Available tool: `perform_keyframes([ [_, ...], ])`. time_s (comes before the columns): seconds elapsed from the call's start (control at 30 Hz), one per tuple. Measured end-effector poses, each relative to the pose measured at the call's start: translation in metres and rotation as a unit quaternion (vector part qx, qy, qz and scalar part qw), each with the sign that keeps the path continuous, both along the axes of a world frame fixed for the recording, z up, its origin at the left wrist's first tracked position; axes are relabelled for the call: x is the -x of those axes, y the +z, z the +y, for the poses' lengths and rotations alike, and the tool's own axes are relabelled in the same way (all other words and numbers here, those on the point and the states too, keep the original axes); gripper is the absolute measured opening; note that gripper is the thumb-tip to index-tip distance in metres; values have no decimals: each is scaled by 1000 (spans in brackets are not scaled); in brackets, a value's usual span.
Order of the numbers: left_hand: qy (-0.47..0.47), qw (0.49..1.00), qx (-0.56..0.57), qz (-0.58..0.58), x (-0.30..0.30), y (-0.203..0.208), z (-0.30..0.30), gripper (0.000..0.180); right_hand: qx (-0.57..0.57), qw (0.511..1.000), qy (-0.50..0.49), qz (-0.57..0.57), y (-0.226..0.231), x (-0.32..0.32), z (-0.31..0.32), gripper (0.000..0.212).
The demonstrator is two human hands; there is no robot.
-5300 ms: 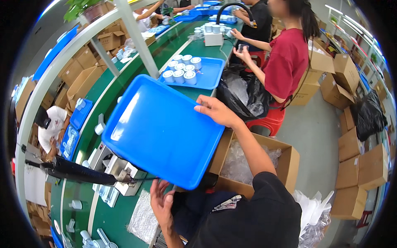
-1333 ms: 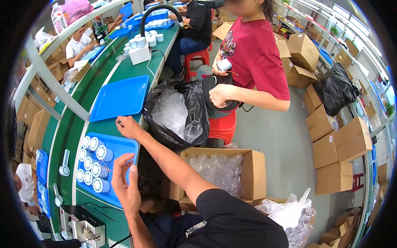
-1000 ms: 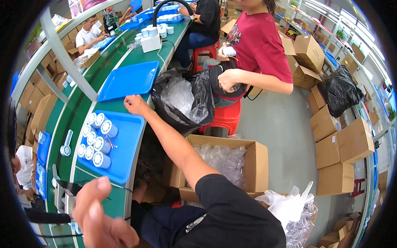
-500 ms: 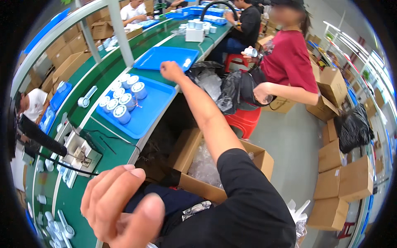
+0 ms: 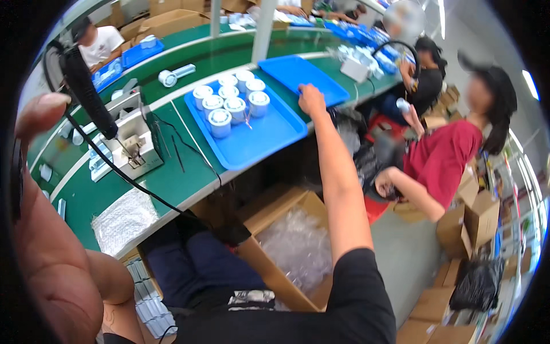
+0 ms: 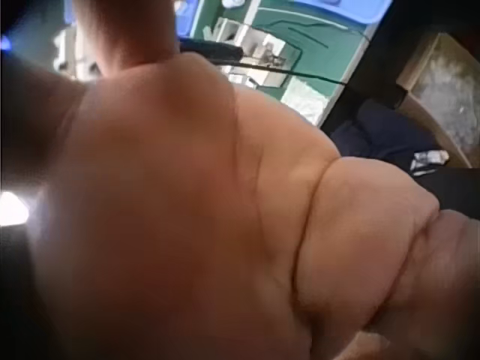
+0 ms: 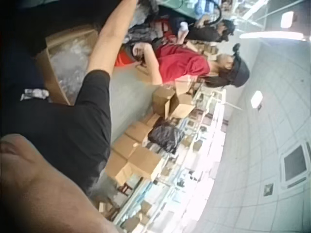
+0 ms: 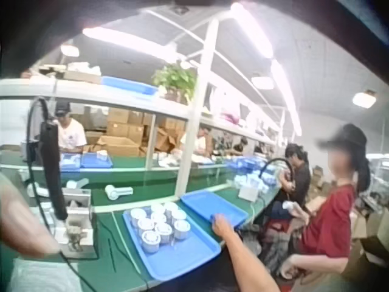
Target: Assembling plastic handheld fans and testing components using an electric screwdriver.
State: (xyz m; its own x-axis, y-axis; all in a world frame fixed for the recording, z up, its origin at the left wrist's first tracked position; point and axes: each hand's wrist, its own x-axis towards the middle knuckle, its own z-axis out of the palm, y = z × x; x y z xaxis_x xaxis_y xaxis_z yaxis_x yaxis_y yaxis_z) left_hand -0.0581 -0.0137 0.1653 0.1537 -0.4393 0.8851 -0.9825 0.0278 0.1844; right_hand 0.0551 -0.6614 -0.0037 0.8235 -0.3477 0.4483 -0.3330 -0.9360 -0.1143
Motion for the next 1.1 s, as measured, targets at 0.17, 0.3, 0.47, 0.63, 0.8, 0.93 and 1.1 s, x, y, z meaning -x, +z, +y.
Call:
perform_keyframes([
  [0.17,140,987,65,-53,4,-13,39,53,-59,998,27,-5,-19,19,-2,22],
  [0.3,189,978,70,-51,12,-14,53,51,-23,998,22,-63,-30,18,8,23],
  [0.47,196,978,55,-37,8,-2,51,50,-36,999,-3,-41,-23,15,2,36],
  [0.63,113,991,68,-34,-48,9,8,48,-43,999,-19,11,-25,14,-18,54],
  [0.8,42,999,-29,-8,-57,-31,-30,42,-54,996,-61,39,-18,-4,20,60],
  [0.93,14,979,-192,61,-52,-93,-27,30,-36,996,-71,49,-16,10,12,58],
  [1.1,-68,902,-315,287,4,-169,-12,19,-45,997,-50,39,-24,-15,37,56],
])
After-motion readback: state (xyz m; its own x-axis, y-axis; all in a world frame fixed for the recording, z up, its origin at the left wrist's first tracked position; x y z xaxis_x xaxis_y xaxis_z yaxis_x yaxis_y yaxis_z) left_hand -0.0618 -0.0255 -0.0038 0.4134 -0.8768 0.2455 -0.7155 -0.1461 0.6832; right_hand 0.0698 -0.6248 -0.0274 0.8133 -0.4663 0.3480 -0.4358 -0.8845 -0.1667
